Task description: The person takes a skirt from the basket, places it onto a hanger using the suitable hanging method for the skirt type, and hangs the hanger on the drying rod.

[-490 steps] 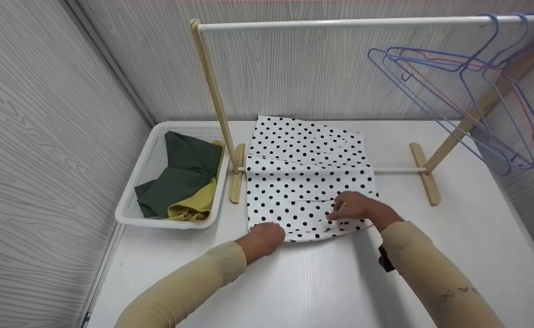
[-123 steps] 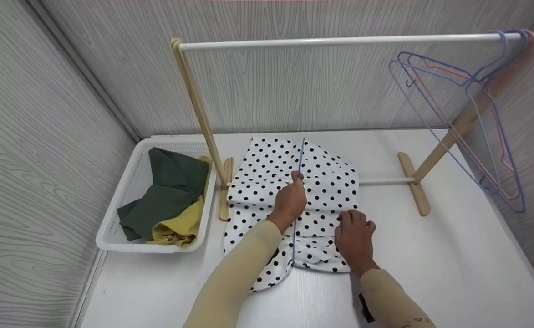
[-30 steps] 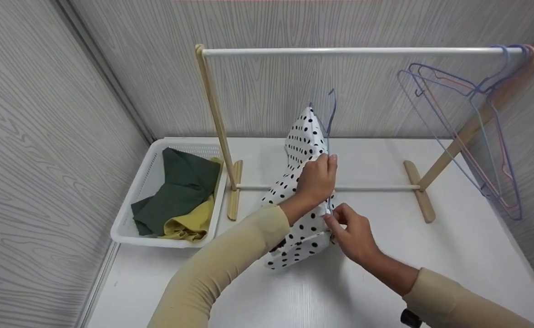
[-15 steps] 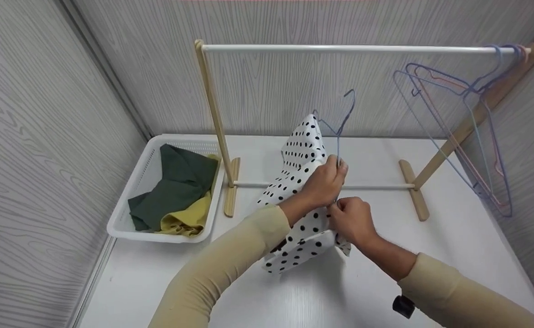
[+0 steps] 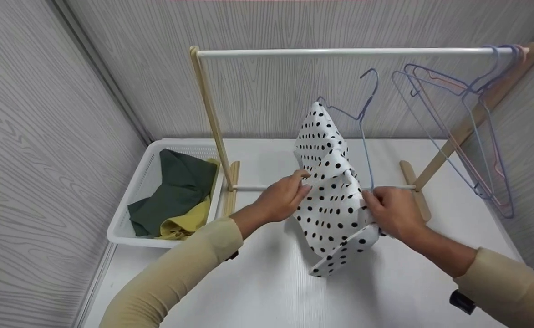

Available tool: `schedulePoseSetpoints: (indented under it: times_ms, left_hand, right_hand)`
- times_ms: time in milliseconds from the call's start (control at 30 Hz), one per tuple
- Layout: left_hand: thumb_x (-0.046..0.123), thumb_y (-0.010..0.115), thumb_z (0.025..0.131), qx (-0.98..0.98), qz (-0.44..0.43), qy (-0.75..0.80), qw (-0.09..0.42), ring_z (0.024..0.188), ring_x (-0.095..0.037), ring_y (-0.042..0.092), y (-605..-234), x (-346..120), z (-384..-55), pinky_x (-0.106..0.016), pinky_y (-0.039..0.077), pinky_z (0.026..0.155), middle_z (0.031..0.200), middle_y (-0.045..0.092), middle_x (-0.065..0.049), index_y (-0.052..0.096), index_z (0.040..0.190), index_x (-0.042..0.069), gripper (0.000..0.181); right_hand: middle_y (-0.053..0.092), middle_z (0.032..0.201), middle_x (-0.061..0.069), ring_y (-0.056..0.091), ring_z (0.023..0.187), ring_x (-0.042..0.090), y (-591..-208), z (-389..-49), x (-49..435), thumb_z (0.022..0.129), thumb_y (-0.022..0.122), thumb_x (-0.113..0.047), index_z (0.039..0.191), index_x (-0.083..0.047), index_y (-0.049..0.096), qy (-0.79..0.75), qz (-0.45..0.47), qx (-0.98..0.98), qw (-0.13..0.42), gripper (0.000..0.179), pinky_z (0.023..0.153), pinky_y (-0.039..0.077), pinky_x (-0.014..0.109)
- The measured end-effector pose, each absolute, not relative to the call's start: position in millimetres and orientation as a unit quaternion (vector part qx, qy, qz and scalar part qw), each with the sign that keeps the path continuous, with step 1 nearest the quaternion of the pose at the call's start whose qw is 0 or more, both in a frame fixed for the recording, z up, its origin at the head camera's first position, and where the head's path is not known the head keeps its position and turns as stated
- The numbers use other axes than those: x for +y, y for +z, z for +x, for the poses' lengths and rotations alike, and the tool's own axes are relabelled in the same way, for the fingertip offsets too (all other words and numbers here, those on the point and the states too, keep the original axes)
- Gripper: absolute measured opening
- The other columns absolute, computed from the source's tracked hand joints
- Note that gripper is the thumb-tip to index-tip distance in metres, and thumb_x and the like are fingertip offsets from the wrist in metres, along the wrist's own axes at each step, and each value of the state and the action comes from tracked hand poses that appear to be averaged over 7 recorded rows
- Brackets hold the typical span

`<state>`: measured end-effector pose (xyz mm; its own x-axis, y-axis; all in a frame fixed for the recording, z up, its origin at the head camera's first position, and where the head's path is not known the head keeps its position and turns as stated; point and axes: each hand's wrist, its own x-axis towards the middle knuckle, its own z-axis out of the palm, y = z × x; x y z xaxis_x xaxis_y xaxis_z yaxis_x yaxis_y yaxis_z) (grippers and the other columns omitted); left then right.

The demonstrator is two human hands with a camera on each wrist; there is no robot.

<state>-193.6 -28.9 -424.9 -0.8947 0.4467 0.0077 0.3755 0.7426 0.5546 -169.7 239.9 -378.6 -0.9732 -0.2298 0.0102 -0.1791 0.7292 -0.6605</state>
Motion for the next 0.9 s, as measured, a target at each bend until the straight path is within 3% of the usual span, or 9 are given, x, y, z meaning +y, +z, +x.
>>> schedulePoseSetpoints:
  times_ms: [300,467,633,767,900]
  left_hand:
    - [0.035,0.036,0.109,0.958,0.162,0.233,0.039,0.083,-0.017,0.058,-441,-110,-168,-0.039,0.051,0.077,0.097,0.065,-0.007,0.05,0.134,0.004,0.042]
    - [0.033,0.04,0.108,0.968,0.093,0.231,0.036,0.085,-0.02,0.06,-451,-159,-151,-0.042,0.051,0.078,0.098,0.065,-0.009,0.054,0.13,0.003,0.039]
    - [0.03,0.046,0.106,0.977,0.035,0.209,-0.027,0.089,-0.03,0.063,-461,-213,-144,-0.049,0.052,0.078,0.099,0.066,-0.016,0.06,0.119,-0.001,0.036]
    - [0.023,0.051,0.102,0.989,-0.021,0.126,-0.08,0.092,-0.043,0.062,-468,-255,-140,-0.057,0.05,0.077,0.1,0.064,-0.027,0.06,0.113,-0.009,0.035]
    - [0.021,0.051,0.099,0.992,-0.109,0.057,-0.035,0.102,-0.052,0.055,-470,-290,-132,-0.064,0.045,0.085,0.11,0.056,-0.036,0.051,0.119,-0.017,0.043]
  right_hand:
    - [0.055,0.054,0.005,0.049,0.049,0.016,-353,-177,283,0.101,0.055,-0.023,0.062,-0.005,0.059,-0.312,-0.127,0.94,-0.059,0.044,0.04,0.039,0.023]
    - [0.051,0.051,0.004,0.045,0.048,0.015,-345,-182,304,0.101,0.054,-0.023,0.058,-0.006,0.056,-0.286,-0.112,0.947,-0.094,0.046,0.041,0.035,0.025]
    - [0.047,0.048,0.004,0.04,0.048,0.016,-337,-200,321,0.099,0.054,-0.023,0.053,-0.006,0.053,-0.271,-0.086,0.951,-0.121,0.048,0.041,0.03,0.025]
    - [0.048,0.051,0.007,0.043,0.05,0.021,-342,-220,337,0.101,0.05,-0.029,0.057,-0.004,0.054,-0.234,-0.075,0.963,-0.109,0.051,0.042,0.031,0.03]
    - [0.049,0.056,0.009,0.045,0.052,0.024,-359,-235,354,0.105,0.043,-0.035,0.064,-0.003,0.054,-0.153,-0.097,0.982,-0.056,0.053,0.044,0.032,0.034]
